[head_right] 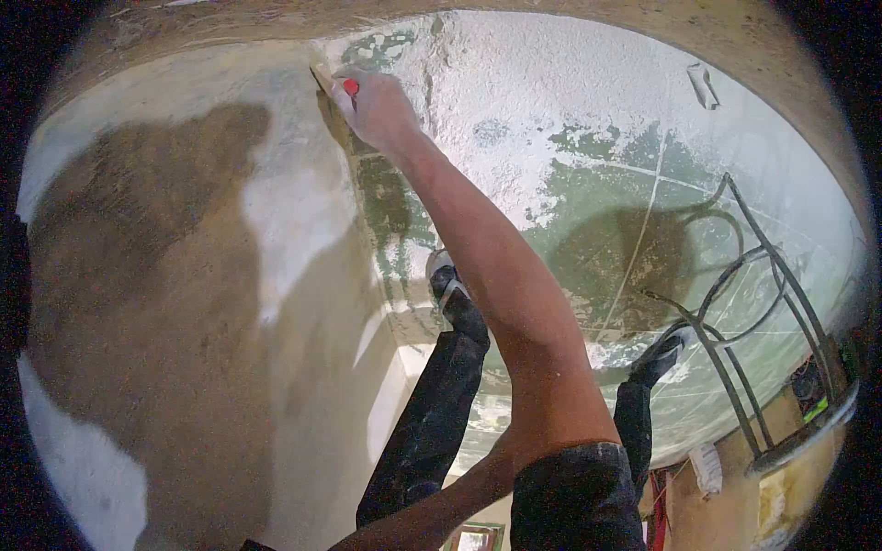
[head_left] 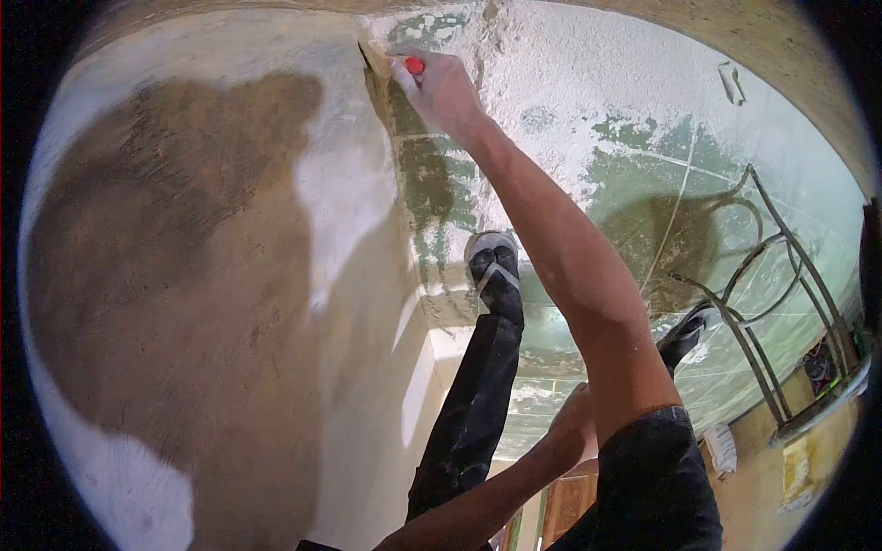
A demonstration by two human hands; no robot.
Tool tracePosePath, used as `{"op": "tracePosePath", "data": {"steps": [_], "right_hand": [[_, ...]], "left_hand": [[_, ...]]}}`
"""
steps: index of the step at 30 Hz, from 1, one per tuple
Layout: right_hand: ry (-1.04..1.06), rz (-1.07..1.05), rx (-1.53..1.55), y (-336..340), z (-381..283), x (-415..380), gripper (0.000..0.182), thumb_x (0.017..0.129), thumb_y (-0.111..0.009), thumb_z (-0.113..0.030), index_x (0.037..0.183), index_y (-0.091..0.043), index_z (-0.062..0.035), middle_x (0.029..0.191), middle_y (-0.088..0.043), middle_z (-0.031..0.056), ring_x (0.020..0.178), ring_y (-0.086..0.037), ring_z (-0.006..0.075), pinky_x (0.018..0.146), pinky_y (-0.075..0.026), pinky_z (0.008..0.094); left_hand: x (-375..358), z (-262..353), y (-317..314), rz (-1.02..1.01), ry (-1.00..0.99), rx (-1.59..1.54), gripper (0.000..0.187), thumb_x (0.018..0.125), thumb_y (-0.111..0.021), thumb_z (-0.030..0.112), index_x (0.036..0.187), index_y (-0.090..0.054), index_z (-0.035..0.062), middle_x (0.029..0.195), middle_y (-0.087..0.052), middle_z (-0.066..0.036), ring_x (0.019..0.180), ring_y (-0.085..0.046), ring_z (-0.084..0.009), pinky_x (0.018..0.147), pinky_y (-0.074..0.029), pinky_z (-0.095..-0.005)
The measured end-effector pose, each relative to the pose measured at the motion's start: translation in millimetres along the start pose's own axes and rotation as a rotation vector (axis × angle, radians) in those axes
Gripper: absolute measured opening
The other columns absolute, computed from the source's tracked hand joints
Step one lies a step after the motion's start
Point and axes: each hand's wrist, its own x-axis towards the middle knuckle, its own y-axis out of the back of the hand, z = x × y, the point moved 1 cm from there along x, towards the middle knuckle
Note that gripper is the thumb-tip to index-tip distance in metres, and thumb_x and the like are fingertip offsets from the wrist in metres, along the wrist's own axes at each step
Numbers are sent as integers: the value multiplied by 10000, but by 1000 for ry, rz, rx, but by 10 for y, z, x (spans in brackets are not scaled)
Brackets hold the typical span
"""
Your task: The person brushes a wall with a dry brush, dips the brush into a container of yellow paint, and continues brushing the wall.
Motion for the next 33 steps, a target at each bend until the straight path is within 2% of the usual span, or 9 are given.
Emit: {"op": "tracePosePath", "data": {"steps": [8,11,14,16,19,26,28,31,33], "right_hand": [[111,108,-9,-160,120,118,314,989,-596,-340,1176,-718,-119,815,-732,172,719,-726,292,694,-587,361],[17,60,7,49,27,74,310,982,-606,-331,1170,-718,-111,822,-727,184,712,-713,320,700,-578,389],[7,96,93,131,-21,104,339,966,-596,-338,1132,-705,-63,968,-707,232,882,-683,399,825,-549,454],[-9,34,65,58,-63,29,335,966,-599,-330,1142,-704,-65,970,-709,226,886,-685,395,823,-550,450],[-16,-31,51,43,-2,-79,314,964,-614,-304,1164,-701,-78,961,-713,219,887,-689,382,811,-554,442],[45,104,64,-15,90,-72,321,991,-610,-316,1227,-700,-118,878,-744,165,768,-740,250,697,-580,340],[16,37,50,8,105,-137,320,994,-604,-308,1231,-699,-116,892,-752,152,802,-747,231,701,-581,325],[-21,56,202,154,194,-184,330,998,-597,-307,1236,-694,-101,879,-756,129,774,-732,208,694,-574,344],[-61,142,251,200,236,-191,337,998,-589,-327,1216,-705,-99,881,-755,133,762,-721,199,702,-566,366]], "left_hand": [[-32,219,42,22,105,-93,180,949,-525,82,1061,-616,-26,1135,-630,-263,1054,-556,-422,883,-455,-477],[54,-159,-23,-29,-249,347,168,945,-522,71,1038,-617,-32,1127,-636,-260,1069,-562,-426,905,-456,-486],[28,167,44,2,108,48,160,930,-528,49,1035,-620,-31,1095,-643,-253,1050,-576,-429,903,-461,-488],[72,-391,-204,-62,400,-1015,166,934,-531,81,1006,-628,-33,1082,-647,-252,1035,-584,-438,901,-457,-497],[-8,-561,-121,-19,-99,-205,196,946,-548,119,1048,-623,-31,1071,-651,-244,1025,-592,-426,915,-454,-486],[-8,41,35,-31,54,70,228,917,-618,150,1074,-615,-15,1107,-641,-232,1078,-581,-422,945,-447,-476],[14,-156,-81,16,313,-539,231,917,-620,161,1064,-616,-17,1151,-627,-236,1122,-560,-426,957,-439,-478],[141,-302,-150,-31,-350,375,243,921,-621,162,1088,-617,-14,1163,-628,-228,1140,-558,-406,963,-443,-460],[58,-257,-115,-23,-104,-26,233,913,-620,150,1083,-624,-9,1153,-630,-223,1135,-563,-400,952,-452,-461]]}}
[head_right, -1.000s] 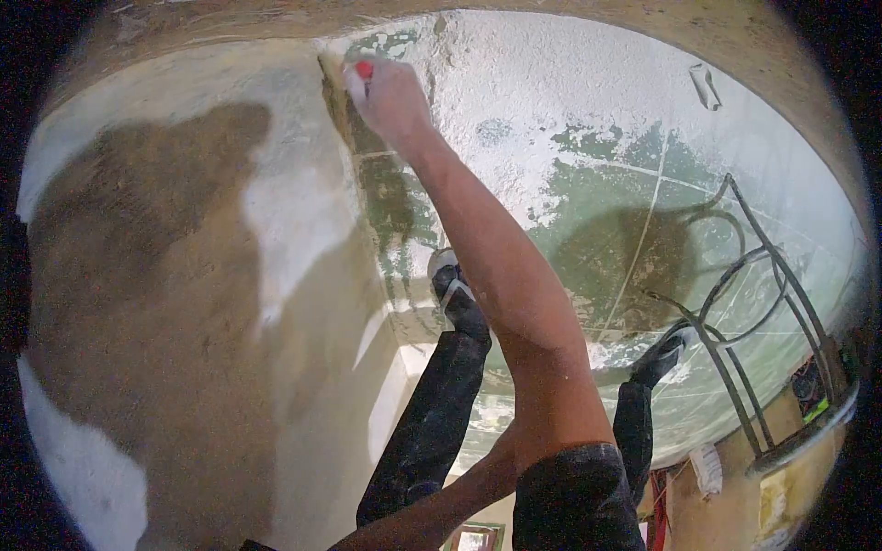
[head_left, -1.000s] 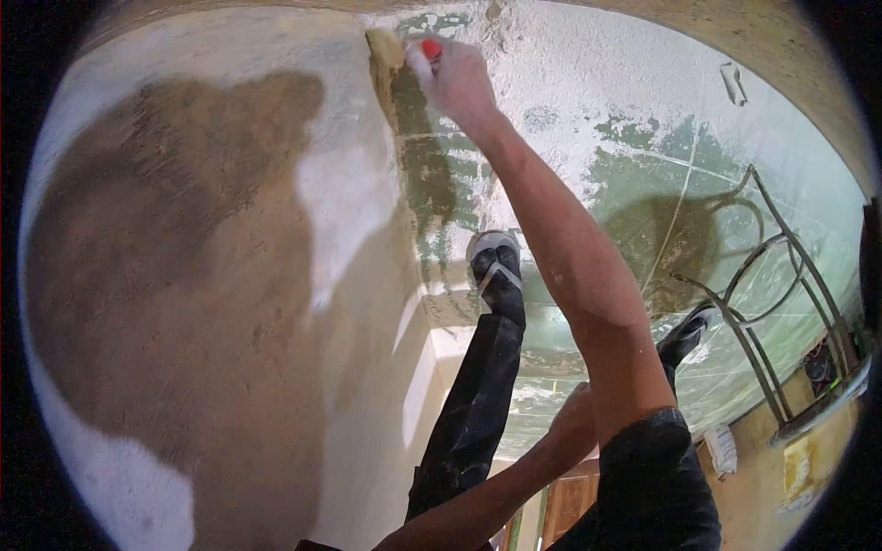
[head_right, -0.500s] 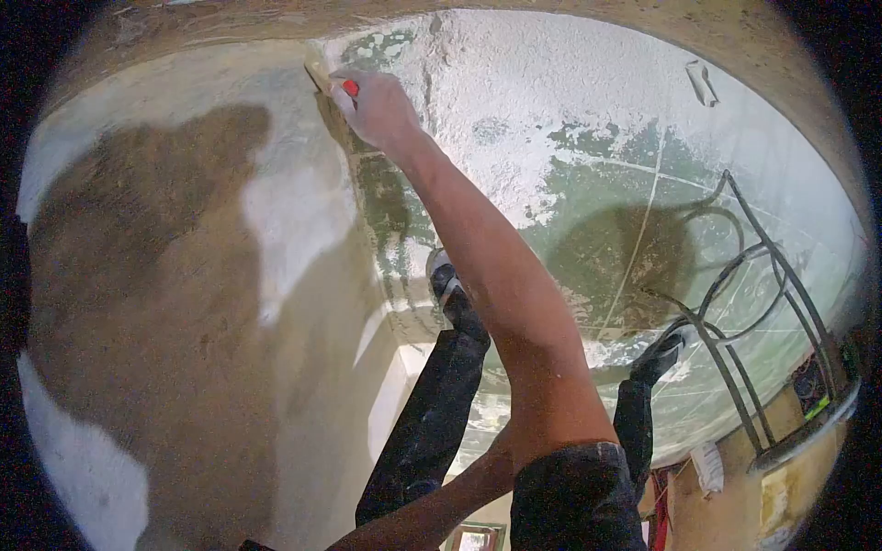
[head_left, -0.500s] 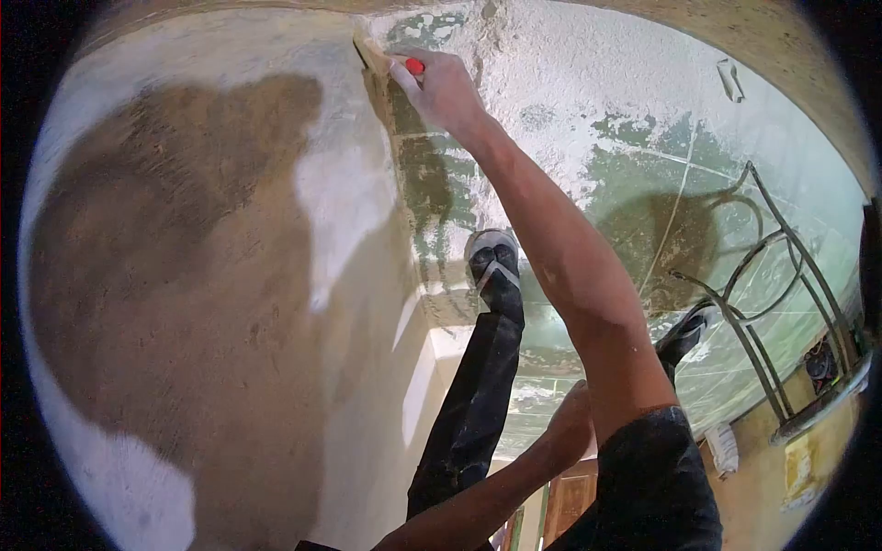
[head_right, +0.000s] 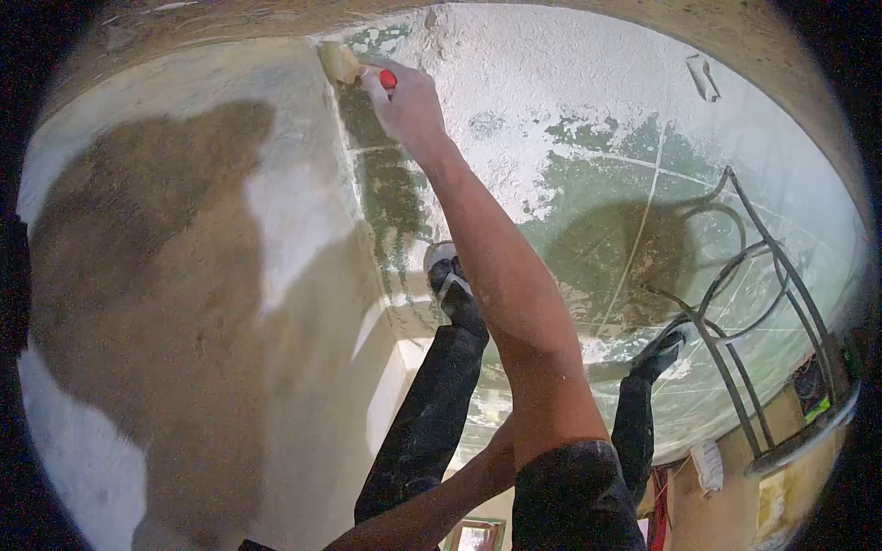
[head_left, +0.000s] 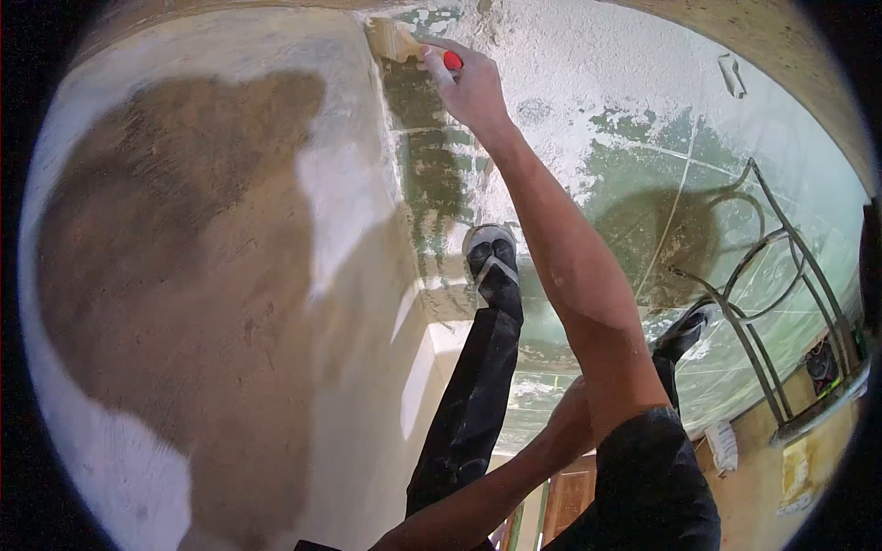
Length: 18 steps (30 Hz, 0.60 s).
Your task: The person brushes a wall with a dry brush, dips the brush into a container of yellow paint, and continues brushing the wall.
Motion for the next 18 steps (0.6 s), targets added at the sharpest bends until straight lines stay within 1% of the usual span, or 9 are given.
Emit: {"op": "tracePosePath", "data": {"steps": [1,2,4,6,11,13,14,16,18], "right_hand": [[-3,-1,-2,4,-17,-37,337,998,-589,-327,1216,-705,-99,881,-755,133,762,-721,199,702,-566,366],[-110,-130,-63,-17,-29,-114,303,988,-588,-307,1176,-720,-109,863,-734,174,760,-716,264,713,-564,386],[-217,-261,-127,-23,-10,-303,273,979,-588,-287,1137,-734,-119,845,-713,215,758,-712,329,723,-561,406],[-34,-349,-197,-26,41,-555,406,1007,-564,-367,1219,-689,-43,865,-756,110,736,-710,180,684,-561,368],[-99,-240,-160,66,94,-505,368,997,-574,-320,1171,-688,-16,762,-716,141,678,-695,254,696,-557,378],[-19,-122,-76,-48,130,-395,299,987,-588,-252,1148,-691,-22,752,-702,167,655,-677,284,697,-553,374],[-23,-121,-73,-93,130,-475,299,987,-588,-252,1148,-691,-22,752,-702,167,655,-677,284,697,-553,374],[-179,-480,-259,-170,144,-734,266,980,-598,-207,1154,-688,-28,768,-697,182,653,-671,289,675,-546,379],[-68,-483,-196,-53,201,-1061,269,975,-603,-214,1144,-686,-22,780,-692,192,654,-670,290,672,-542,386]], "left_hand": [[-31,14,3,28,245,-402,224,906,-618,138,1079,-631,-4,1144,-632,-217,1129,-567,-394,941,-461,-463],[-14,-14,-10,27,248,-404,224,906,-618,138,1079,-631,-4,1144,-632,-217,1129,-567,-394,941,-461,-463],[99,-4,-11,-12,-157,449,221,878,-641,128,1059,-643,3,1098,-644,-213,1068,-593,-398,903,-481,-469],[127,172,67,-42,-197,500,214,869,-647,117,1049,-644,1,1083,-646,-215,1042,-597,-405,884,-483,-475],[58,87,-24,3,-182,518,204,850,-655,100,1031,-643,7,1061,-652,-212,995,-606,-414,856,-487,-478],[27,-69,-43,52,-41,-174,177,861,-639,119,1006,-649,17,1055,-656,-203,1005,-606,-409,861,-488,-474],[-20,-117,-58,53,-37,-173,177,861,-639,119,1006,-649,17,1055,-656,-203,1005,-606,-409,861,-488,-474],[39,133,25,-24,-83,296,170,867,-638,147,973,-659,16,1023,-664,-199,1012,-604,-413,883,-487,-466],[104,168,18,-99,-100,461,164,862,-644,146,955,-664,13,999,-666,-201,998,-610,-412,879,-489,-466]]}}
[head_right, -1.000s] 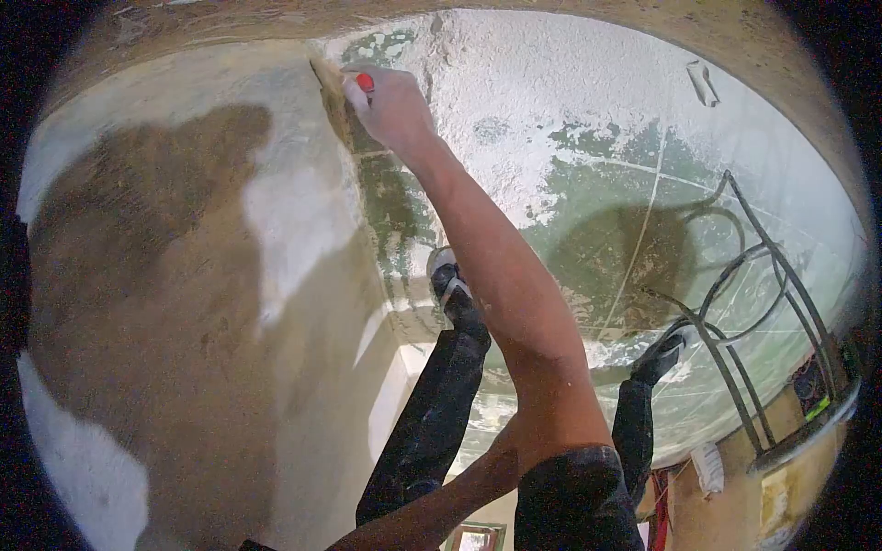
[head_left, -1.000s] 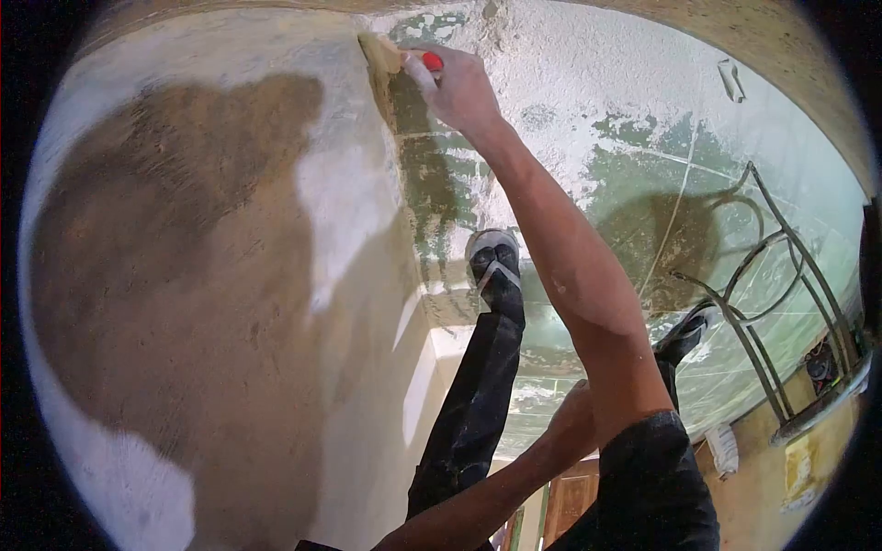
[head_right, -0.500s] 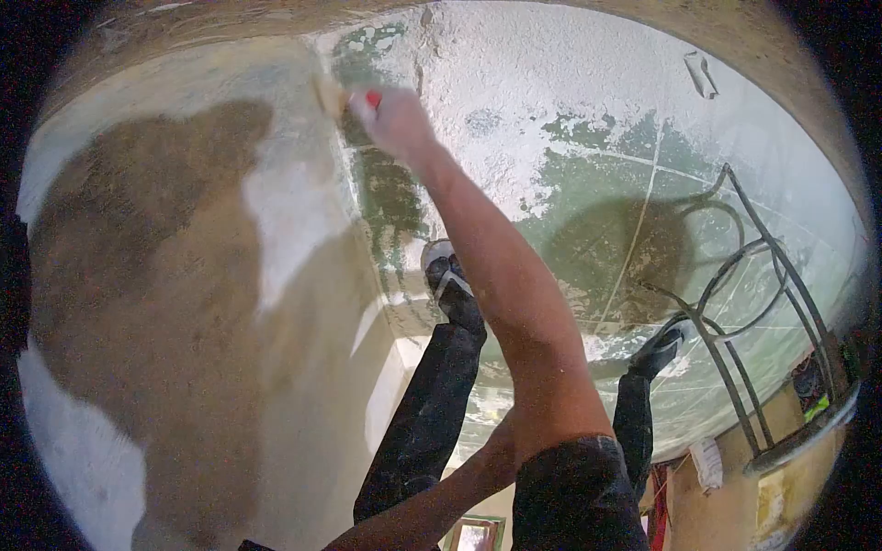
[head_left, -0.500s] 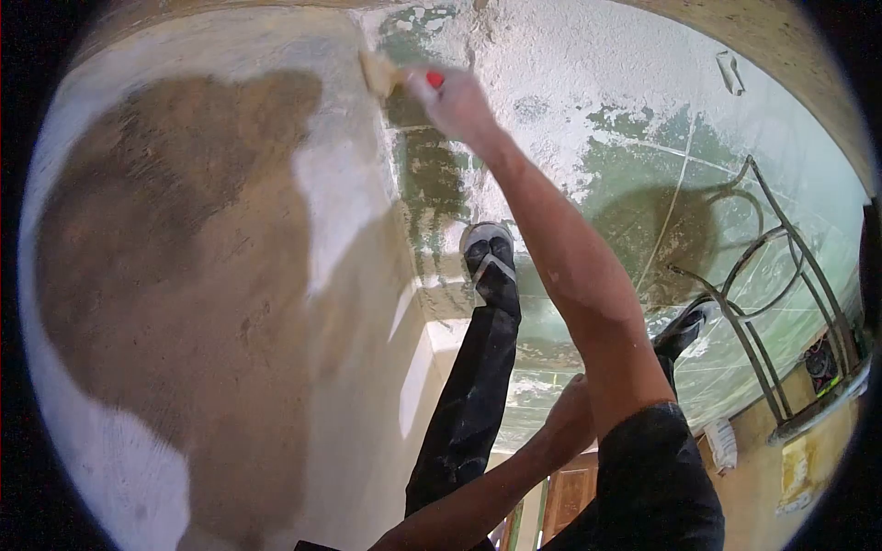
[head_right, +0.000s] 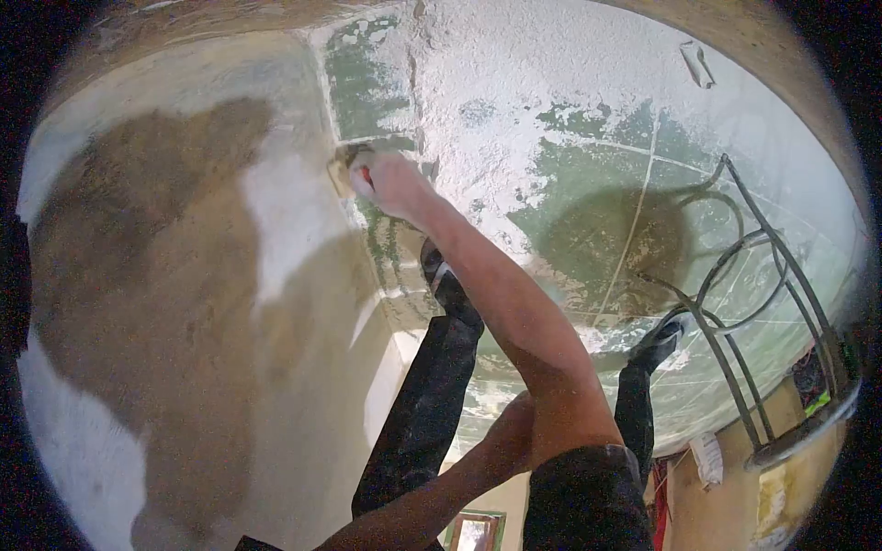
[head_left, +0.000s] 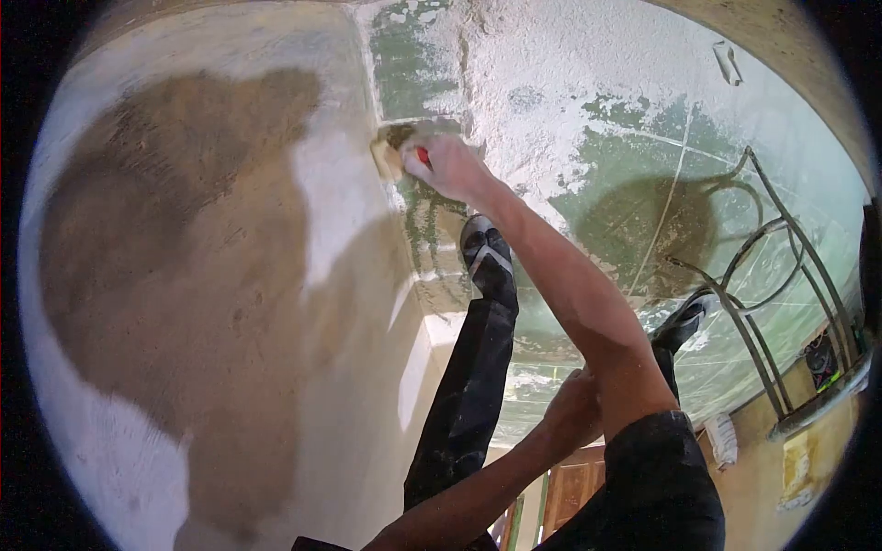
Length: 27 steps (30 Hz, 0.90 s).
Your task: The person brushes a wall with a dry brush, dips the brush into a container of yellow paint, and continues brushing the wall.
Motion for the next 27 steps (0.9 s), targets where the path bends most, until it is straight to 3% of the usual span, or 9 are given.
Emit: {"op": "tracePosePath", "data": {"steps": [2,4,5,7,11,14,16,18,27], "right_hand": [[126,8,36,42,11,-153,274,970,-607,-221,1134,-684,-15,791,-688,201,656,-670,291,669,-538,393],[106,152,143,129,-59,-183,292,957,-621,-258,1090,-687,-6,801,-676,216,668,-662,327,680,-533,414],[105,150,147,129,-101,-144,292,957,-621,-258,1090,-687,-6,801,-676,216,668,-662,327,680,-533,414],[16,338,92,110,-194,-38,288,947,-627,-264,1054,-687,-3,784,-665,224,678,-663,334,681,-532,416],[-14,37,141,-341,34,-358,215,912,-614,-198,1046,-668,-39,792,-659,242,743,-655,431,701,-526,471],[-15,-95,73,-257,102,-629,259,934,-622,-211,1069,-671,4,822,-673,215,756,-682,370,727,-537,418],[-17,15,119,-172,-19,-590,265,934,-632,-210,1084,-668,5,855,-684,214,793,-688,367,745,-538,413],[-56,228,183,-102,-120,-422,256,941,-624,-201,1098,-670,-3,877,-690,214,807,-689,367,753,-540,411],[-85,69,241,-254,78,-723,261,964,-613,-202,1139,-655,-14,878,-682,223,777,-685,349,716,-534,392]], "left_hand": [[23,-7,-25,-73,-29,166,158,857,-650,145,936,-668,10,974,-668,-203,985,-616,-411,874,-491,-466],[12,-110,-126,-440,140,325,326,927,-633,191,1200,-587,17,1234,-604,-168,1196,-554,-308,1019,-440,-440],[-30,-143,-166,-439,144,324,326,927,-633,191,1200,-587,17,1234,-604,-168,1196,-554,-308,1019,-440,-440],[-142,-190,-215,48,81,-164,177,849,-644,152,940,-682,4,1013,-673,-214,1032,-616,-371,875,-493,-470],[-158,-246,-284,-85,-6,133,214,857,-632,158,989,-675,-5,1040,-672,-220,1076,-598,-369,882,-491,-476],[-150,-162,-219,-263,166,146,306,907,-645,207,1163,-613,43,1236,-605,-173,1203,-546,-349,1029,-420,-466],[-160,-271,-303,-166,-6,246,287,872,-621,196,1087,-652,9,1071,-669,-219,1093,-591,-371,846,-492,-488],[-162,-281,-291,-230,33,228,289,879,-611,205,1088,-654,11,1108,-659,-225,1109,-583,-375,851,-489,-490],[-190,-242,-316,-300,156,199,287,894,-663,249,1085,-639,36,1124,-645,-200,1146,-576,-371,1021,-422,-469]]}}
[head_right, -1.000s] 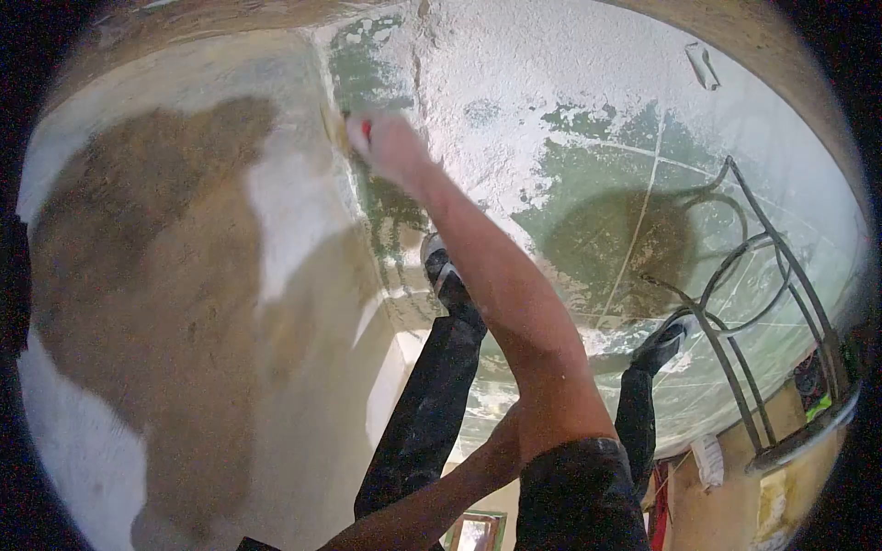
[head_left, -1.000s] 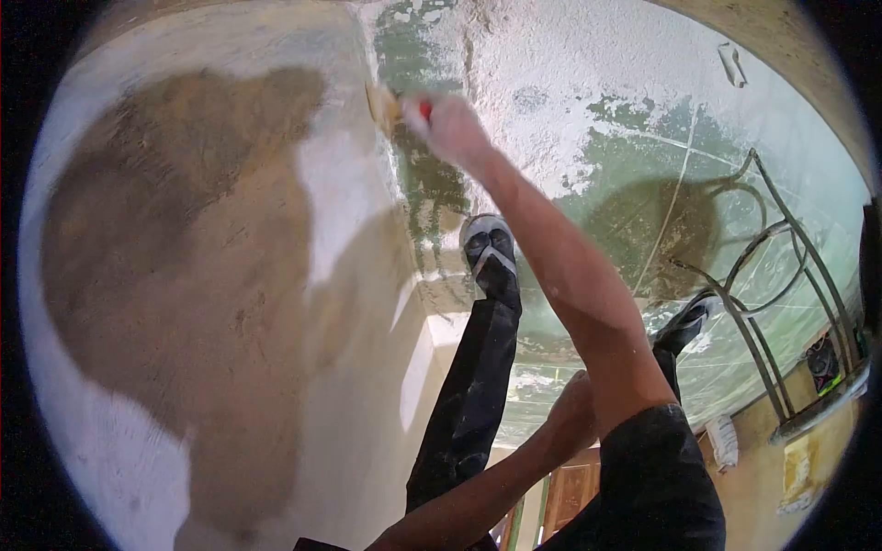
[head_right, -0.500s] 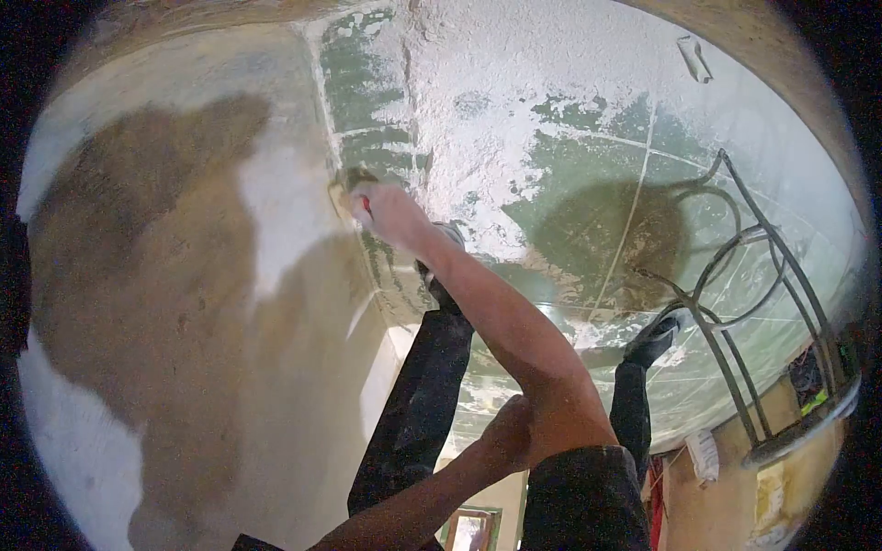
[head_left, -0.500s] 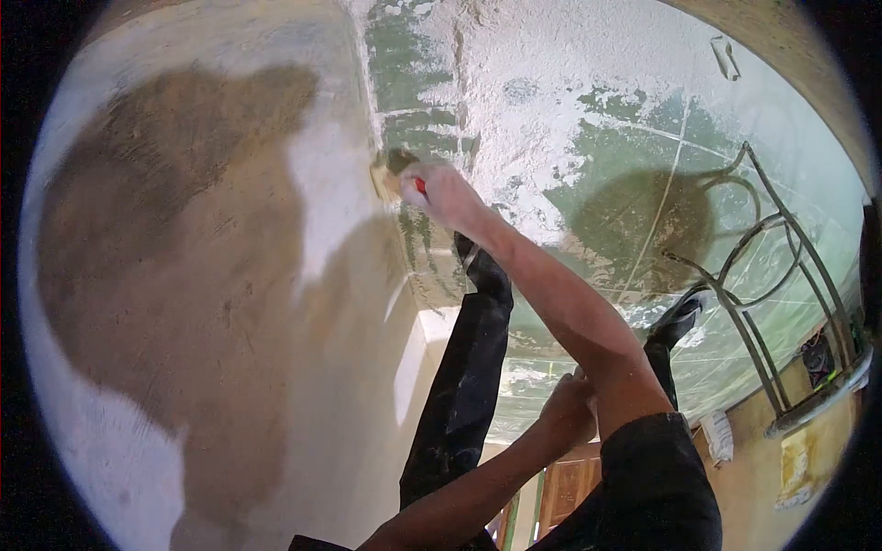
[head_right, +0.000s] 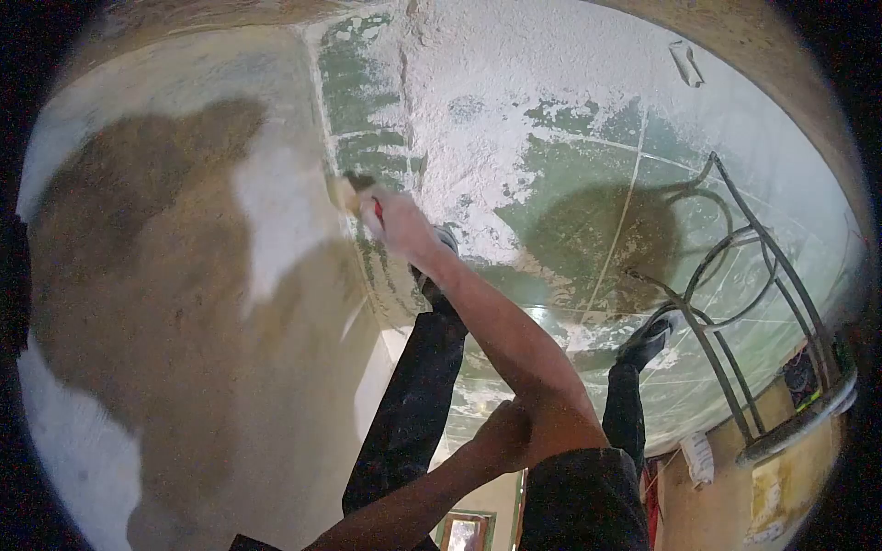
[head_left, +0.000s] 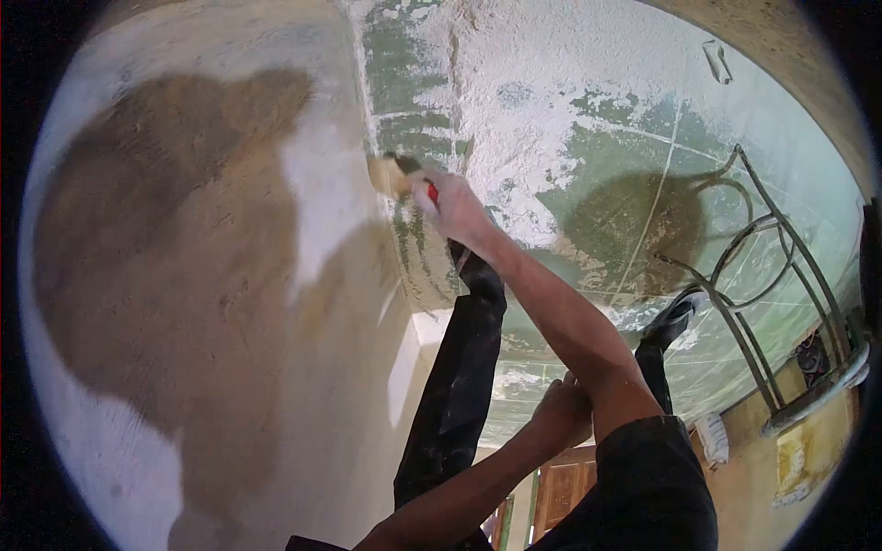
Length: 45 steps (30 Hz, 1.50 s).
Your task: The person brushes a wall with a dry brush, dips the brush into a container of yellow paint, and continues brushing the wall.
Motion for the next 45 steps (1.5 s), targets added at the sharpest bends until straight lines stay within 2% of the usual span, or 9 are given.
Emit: {"op": "tracePosePath", "data": {"steps": [3,11,16,22,26,29,34,41,45], "right_hand": [[116,232,-39,63,-259,284,260,954,-620,-200,1137,-653,-18,866,-674,223,774,-680,353,714,-530,396],[12,-146,-125,-240,200,-270,256,945,-622,-188,1139,-619,-21,855,-653,227,816,-668,400,735,-520,449],[87,156,-78,-104,-82,68,217,950,-606,-176,1091,-619,-11,821,-644,235,807,-665,412,718,-520,453],[33,-148,-134,-417,219,-334,190,948,-593,-170,1016,-581,7,821,-647,263,784,-658,441,703,-517,479],[37,-178,-157,-302,186,-554,187,949,-588,-167,1002,-572,11,823,-646,272,794,-653,456,694,-518,487],[0,64,-160,-356,38,-369,217,947,-593,-175,1045,-573,18,837,-649,279,806,-653,464,708,-526,486],[-49,-170,-139,-606,245,-646,264,945,-602,-199,1072,-553,27,851,-651,280,822,-653,466,727,-521,495],[9,26,-156,-550,116,-563,304,923,-628,-196,1130,-551,13,818,-641,254,819,-644,454,748,-515,493],[-21,-196,-185,-533,232,-774,303,903,-644,-213,1088,-587,20,809,-641,258,812,-645,447,739,-515,487]], "left_hand": [[-25,-103,-101,16,-50,-20,313,892,-637,259,1111,-655,35,1109,-665,-214,1116,-601,-374,956,-448,-479],[-26,-141,-262,65,-95,30,335,878,-625,280,1086,-683,25,1056,-698,-232,1068,-632,-396,890,-477,-492],[-83,-110,-132,8,-53,-38,414,890,-611,334,1153,-653,18,1150,-665,-250,1125,-600,-403,916,-462,-496],[-72,-236,-288,38,-118,-97,456,885,-612,338,1212,-621,20,1211,-636,-260,1182,-556,-418,919,-462,-496],[-88,-104,-238,39,-40,115,464,894,-596,368,1208,-627,27,1187,-654,-248,1178,-560,-419,935,-457,-498],[-134,-114,-160,-103,37,43,449,913,-575,345,1223,-625,24,1195,-652,-247,1200,-552,-423,963,-453,-500],[-96,-309,-415,114,-228,54,444,918,-570,369,1188,-638,23,1170,-670,-232,1141,-608,-391,978,-453,-502],[-117,-268,-376,20,-103,0,413,896,-597,389,1065,-680,21,1060,-702,-231,1039,-646,-412,910,-497,-488],[-80,-353,-446,-6,-104,57,354,897,-601,296,1108,-658,17,1112,-677,-237,1083,-630,-399,955,-477,-488]]}}
